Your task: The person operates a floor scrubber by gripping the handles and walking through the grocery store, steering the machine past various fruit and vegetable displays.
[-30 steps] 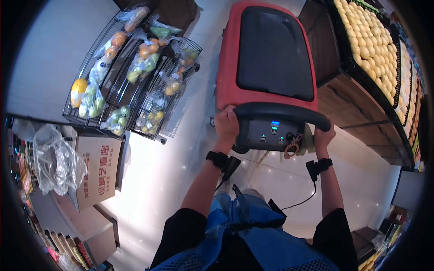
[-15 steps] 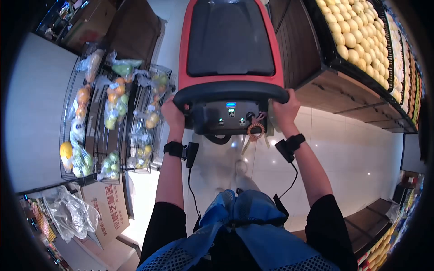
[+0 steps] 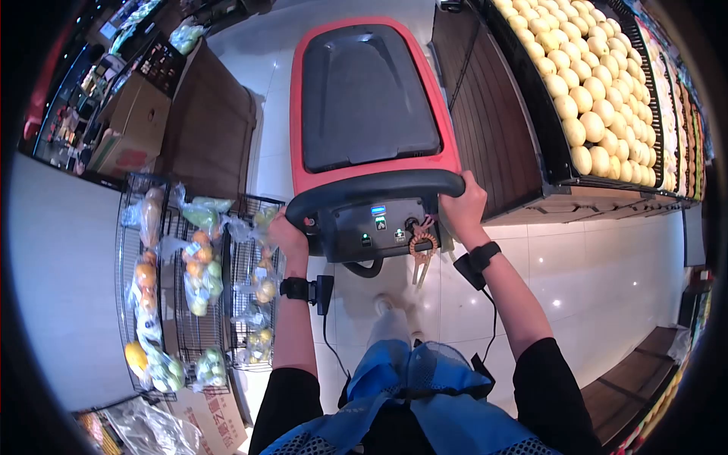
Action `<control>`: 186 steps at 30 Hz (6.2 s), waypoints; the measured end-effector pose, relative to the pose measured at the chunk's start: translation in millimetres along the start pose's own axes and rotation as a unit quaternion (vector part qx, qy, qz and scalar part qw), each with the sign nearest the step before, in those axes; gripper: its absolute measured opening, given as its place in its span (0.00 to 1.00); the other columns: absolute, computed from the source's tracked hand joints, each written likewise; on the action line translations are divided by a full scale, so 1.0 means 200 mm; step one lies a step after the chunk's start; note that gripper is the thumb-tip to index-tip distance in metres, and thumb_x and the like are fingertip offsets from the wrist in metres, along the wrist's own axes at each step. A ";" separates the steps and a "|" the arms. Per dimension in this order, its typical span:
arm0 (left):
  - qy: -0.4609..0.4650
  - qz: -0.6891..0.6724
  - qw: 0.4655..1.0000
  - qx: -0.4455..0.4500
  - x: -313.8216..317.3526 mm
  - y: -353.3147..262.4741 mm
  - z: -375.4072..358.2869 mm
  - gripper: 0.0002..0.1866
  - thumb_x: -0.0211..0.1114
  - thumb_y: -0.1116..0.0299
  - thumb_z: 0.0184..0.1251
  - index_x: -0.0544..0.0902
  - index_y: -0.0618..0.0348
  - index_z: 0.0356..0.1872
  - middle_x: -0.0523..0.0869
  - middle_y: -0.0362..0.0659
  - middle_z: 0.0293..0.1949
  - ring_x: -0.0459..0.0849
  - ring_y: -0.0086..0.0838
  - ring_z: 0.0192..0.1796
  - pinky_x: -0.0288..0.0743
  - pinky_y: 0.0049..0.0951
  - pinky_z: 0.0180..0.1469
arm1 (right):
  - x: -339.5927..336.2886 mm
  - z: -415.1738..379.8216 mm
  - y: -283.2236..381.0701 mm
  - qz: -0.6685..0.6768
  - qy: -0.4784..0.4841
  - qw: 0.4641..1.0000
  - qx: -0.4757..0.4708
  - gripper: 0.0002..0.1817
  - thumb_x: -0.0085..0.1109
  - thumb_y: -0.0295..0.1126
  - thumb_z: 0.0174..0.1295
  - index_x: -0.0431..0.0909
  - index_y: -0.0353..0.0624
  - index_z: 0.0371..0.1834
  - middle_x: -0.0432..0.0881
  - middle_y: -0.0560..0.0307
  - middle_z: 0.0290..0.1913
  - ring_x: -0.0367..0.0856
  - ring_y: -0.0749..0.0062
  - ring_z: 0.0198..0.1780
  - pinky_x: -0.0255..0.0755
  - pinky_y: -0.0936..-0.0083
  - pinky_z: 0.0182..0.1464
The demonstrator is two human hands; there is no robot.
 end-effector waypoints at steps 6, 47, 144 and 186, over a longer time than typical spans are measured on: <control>0.028 0.049 0.998 -0.025 0.23 -0.18 0.34 0.07 0.60 0.79 0.39 0.80 0.63 0.24 0.81 0.45 0.21 0.80 0.31 0.24 0.71 0.29 0.28 | 0.21 0.41 -0.07 -0.009 -0.031 0.999 -0.014 0.14 0.64 0.32 0.35 0.72 0.42 0.27 0.77 0.46 0.21 0.77 0.50 0.26 0.72 0.63 0.30; 0.005 0.027 0.994 0.107 1.64 -0.33 3.06 0.16 0.44 0.67 0.55 0.78 0.66 0.21 0.79 0.47 0.16 0.78 0.34 0.21 0.69 0.30 0.27 | 2.12 2.88 -0.32 -0.020 -0.001 1.000 0.020 0.16 0.65 0.33 0.33 0.73 0.42 0.28 0.78 0.46 0.24 0.78 0.51 0.28 0.73 0.64 0.32; 0.106 0.053 0.989 0.086 5.64 -0.32 10.18 0.10 0.63 0.72 0.40 0.78 0.64 0.27 0.79 0.52 0.22 0.78 0.49 0.29 0.70 0.41 0.33 | 6.90 9.00 -1.23 -0.105 -0.067 0.987 0.102 0.19 0.66 0.40 0.38 0.74 0.42 0.30 0.79 0.44 0.26 0.78 0.47 0.31 0.71 0.62 0.32; -0.116 0.152 0.974 0.121 7.17 -0.53 12.14 0.22 0.36 0.61 0.61 0.79 0.61 0.26 0.80 0.54 0.29 0.77 0.50 0.34 0.68 0.42 0.39 | 8.26 11.22 -1.86 -0.052 -0.039 0.997 0.027 0.15 0.67 0.34 0.36 0.71 0.46 0.27 0.77 0.51 0.20 0.78 0.52 0.24 0.72 0.65 0.27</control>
Point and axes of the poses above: each hand's wrist, its own z-axis towards the middle knuckle, its own x-axis out of the palm, y = z × x, the point moved 8 cm from there along z, towards the middle knuckle
